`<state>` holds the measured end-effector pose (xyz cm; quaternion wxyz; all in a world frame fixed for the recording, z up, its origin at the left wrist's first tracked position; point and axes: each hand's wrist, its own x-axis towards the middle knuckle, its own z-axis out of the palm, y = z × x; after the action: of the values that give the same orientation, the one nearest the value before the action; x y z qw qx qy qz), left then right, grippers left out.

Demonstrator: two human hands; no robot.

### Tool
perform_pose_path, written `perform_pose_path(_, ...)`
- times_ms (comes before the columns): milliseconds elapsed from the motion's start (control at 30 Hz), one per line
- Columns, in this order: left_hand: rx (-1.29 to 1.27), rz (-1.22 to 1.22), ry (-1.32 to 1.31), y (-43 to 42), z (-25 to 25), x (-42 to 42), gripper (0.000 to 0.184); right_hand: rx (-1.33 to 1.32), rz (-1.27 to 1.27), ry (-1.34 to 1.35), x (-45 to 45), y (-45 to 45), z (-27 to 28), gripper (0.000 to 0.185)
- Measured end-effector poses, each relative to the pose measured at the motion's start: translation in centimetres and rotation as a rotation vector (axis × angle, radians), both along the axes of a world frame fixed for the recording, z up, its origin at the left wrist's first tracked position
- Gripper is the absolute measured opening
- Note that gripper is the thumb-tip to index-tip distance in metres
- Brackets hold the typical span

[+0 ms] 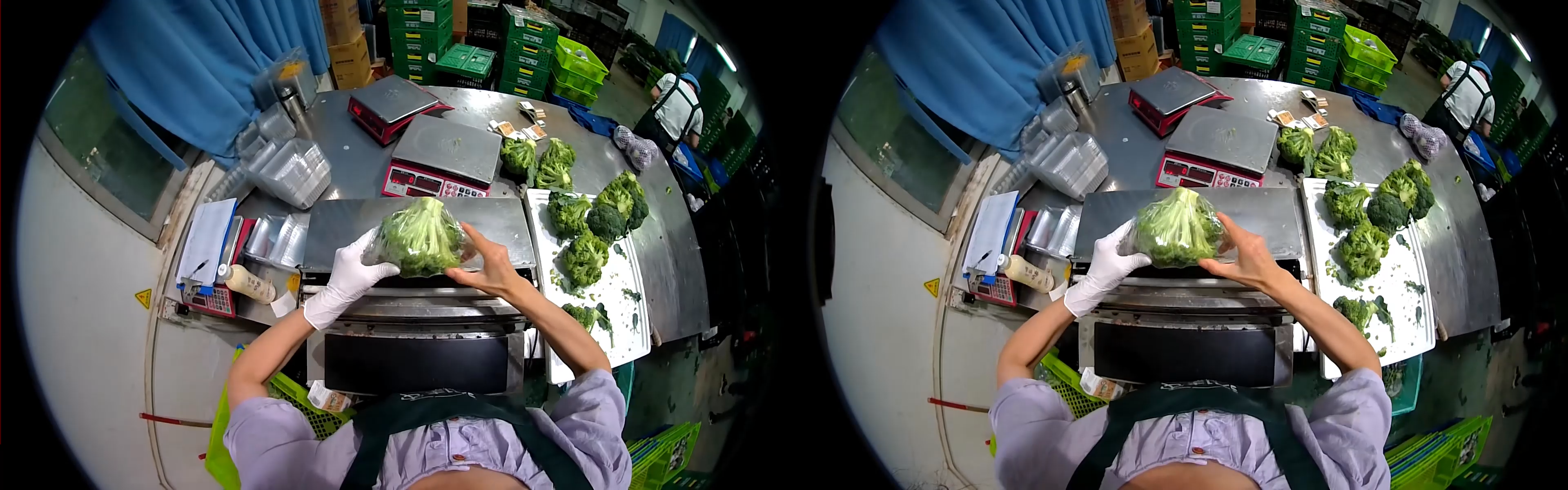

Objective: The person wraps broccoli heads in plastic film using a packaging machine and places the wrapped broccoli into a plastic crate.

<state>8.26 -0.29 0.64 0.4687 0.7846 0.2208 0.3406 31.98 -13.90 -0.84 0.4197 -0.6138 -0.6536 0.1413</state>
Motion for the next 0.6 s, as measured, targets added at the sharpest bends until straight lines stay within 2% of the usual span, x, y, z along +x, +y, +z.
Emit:
perform_pose_path(33,0.014,0.032,0.014,-0.9,0.4,-0.1,0.068,0.087,-0.014,-0.025,-0.3,-0.7,0.7,0.072)
perform_pose_path(67,0.012,0.034,0.014,-1.7,1.6,0.0,0.068,0.086,-0.012,-0.026,-0.4,-1.0,1.3,0.072)
perform_pose_path(133,-0.059,0.099,0.184,-2.3,3.7,0.5,0.061,0.038,-0.07,0.121,-0.4,-1.4,2.3,0.055)
perform_pose_path(167,-0.289,0.069,0.256,-1.8,4.4,0.6,0.06,0.088,-0.1,0.122,-0.7,-1.2,3.3,0.043)
perform_pose_path(200,-0.293,0.095,0.179,-1.7,4.9,1.2,0.063,0.031,-0.13,0.159,-1.2,-1.0,4.4,0.037)
perform_pose_path(267,-0.316,0.13,0.353,-0.2,6.4,2.1,0.07,-0.004,-0.17,0.407,-0.9,0.9,4.0,0.037)
perform_pose_path(333,-0.365,0.109,0.514,1.9,8.4,3.1,0.073,-0.03,-0.201,0.377,-0.6,2.2,6.5,0.049)
perform_pose_path(400,-0.375,0.023,0.657,4.4,9.6,4.1,0.078,-0.245,-0.227,0.377,0.1,3.5,8.9,0.056)
perform_pose_path(467,-0.319,-0.003,0.778,4.8,10.2,5.2,0.083,-0.475,-0.164,0.441,1.9,5.1,8.9,0.057)
perform_pose_path(533,-0.413,-0.047,0.834,4.3,9.3,5.5,0.083,-0.639,-0.119,0.405,2.2,4.3,9.7,0.061)
perform_pose_path(567,-0.462,-0.158,0.911,4.3,9.2,5.3,0.084,-0.751,-0.112,0.313,2.2,3.7,9.7,0.068)
perform_pose_path(600,-0.565,-0.205,0.907,3.2,9.5,5.1,0.082,-0.77,-0.094,0.34,2.0,2.8,8.9,0.076)
